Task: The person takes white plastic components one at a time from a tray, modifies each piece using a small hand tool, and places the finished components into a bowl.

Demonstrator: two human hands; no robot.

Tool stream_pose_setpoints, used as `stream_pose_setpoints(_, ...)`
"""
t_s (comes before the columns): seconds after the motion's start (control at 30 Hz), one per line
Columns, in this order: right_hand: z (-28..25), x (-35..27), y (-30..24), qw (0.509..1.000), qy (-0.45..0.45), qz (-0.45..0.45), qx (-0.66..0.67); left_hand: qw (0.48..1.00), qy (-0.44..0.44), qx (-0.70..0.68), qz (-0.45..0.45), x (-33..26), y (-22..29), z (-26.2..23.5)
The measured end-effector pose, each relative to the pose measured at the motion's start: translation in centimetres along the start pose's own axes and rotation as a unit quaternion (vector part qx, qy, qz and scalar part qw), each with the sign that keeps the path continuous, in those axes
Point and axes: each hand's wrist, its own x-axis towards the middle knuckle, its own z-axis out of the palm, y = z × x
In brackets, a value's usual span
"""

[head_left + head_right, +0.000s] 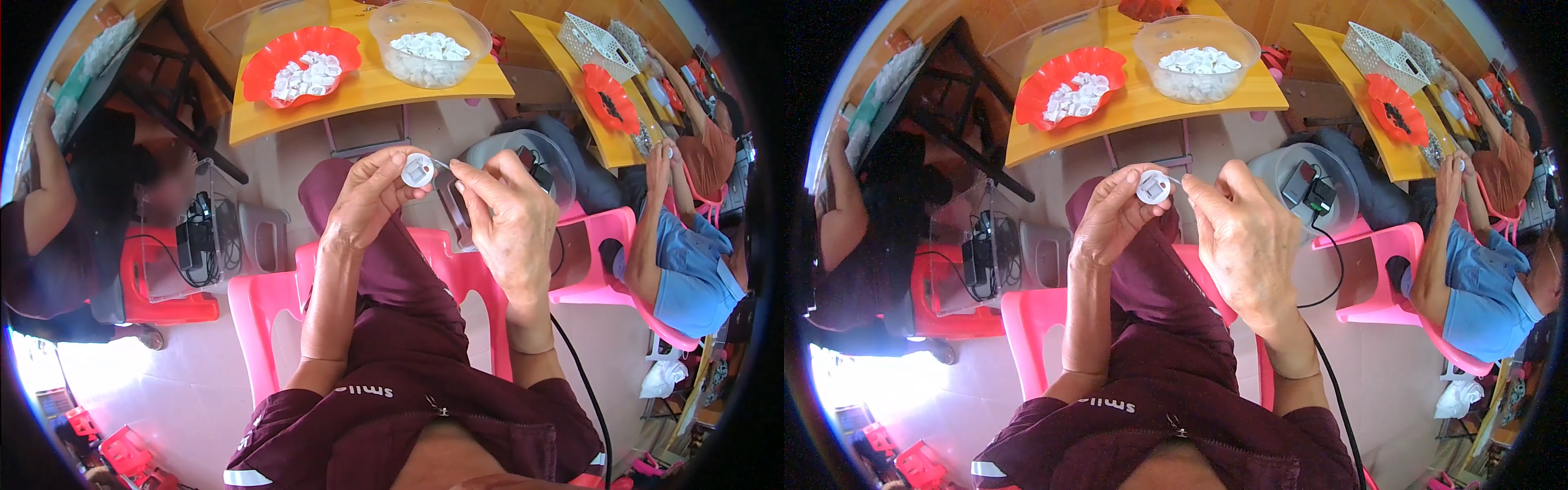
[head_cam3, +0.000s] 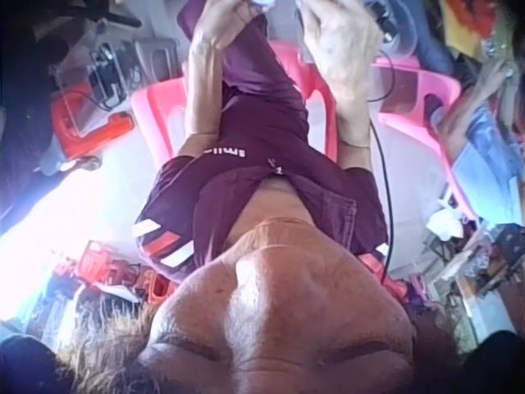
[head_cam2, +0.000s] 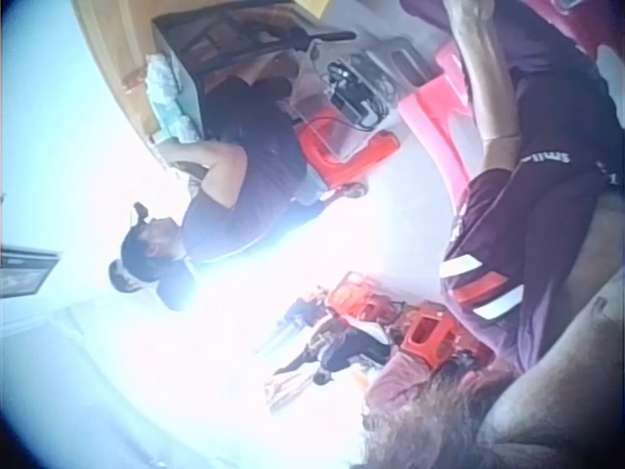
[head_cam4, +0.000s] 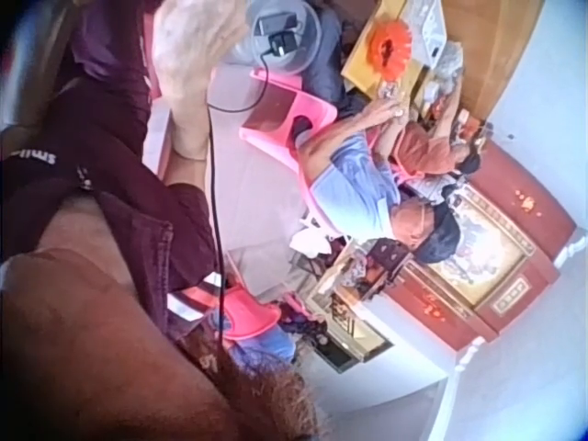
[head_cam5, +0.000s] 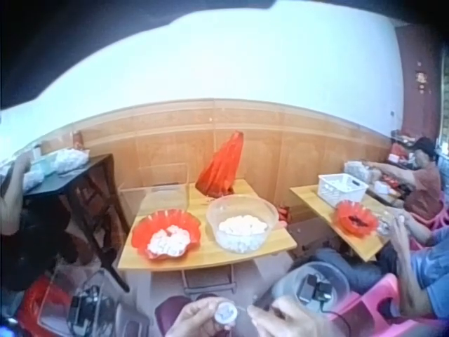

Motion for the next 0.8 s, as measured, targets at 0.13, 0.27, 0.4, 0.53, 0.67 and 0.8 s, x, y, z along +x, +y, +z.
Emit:
stream_pose_setpoints(0.13, 0.14, 0.08, 0.05, 1.0, -0.006, -0.001, -0.013, 0.999, 0.018, -0.027, -0.007, -0.04, -0.11, -0.11)
stream_pose_setpoints(0.27, 0.28, -0.19, 0.35, 0.999, -0.01, -0.028, -0.032, 1.0, 0.013, -0.015, 0.0, -0.14, -0.15, 0.04)
stream_pose_setpoints(0.4, 0.63, -0.23, 0.56, 0.998, -0.017, -0.044, -0.046, 0.999, 0.022, 0.028, 0.011, -0.2, -0.15, 0.14)
stream_pose_setpoints(0.53, 0.76, -0.22, 0.53, 0.997, -0.023, -0.045, -0.053, 0.998, 0.035, 0.056, 0.01, -0.14, -0.09, 0.33)
stream_pose_setpoints(0.67, 0.68, -0.17, 0.38, 0.997, -0.036, -0.042, -0.062, 0.997, 0.038, 0.067, 0.014, -0.1, -0.14, 0.48)
stream_pose_setpoints(0.8, 0.63, -0.25, 0.32, 0.995, -0.043, -0.048, -0.074, 0.988, 0.058, 0.145, 0.01, 0.01, -0.45, 0.03)
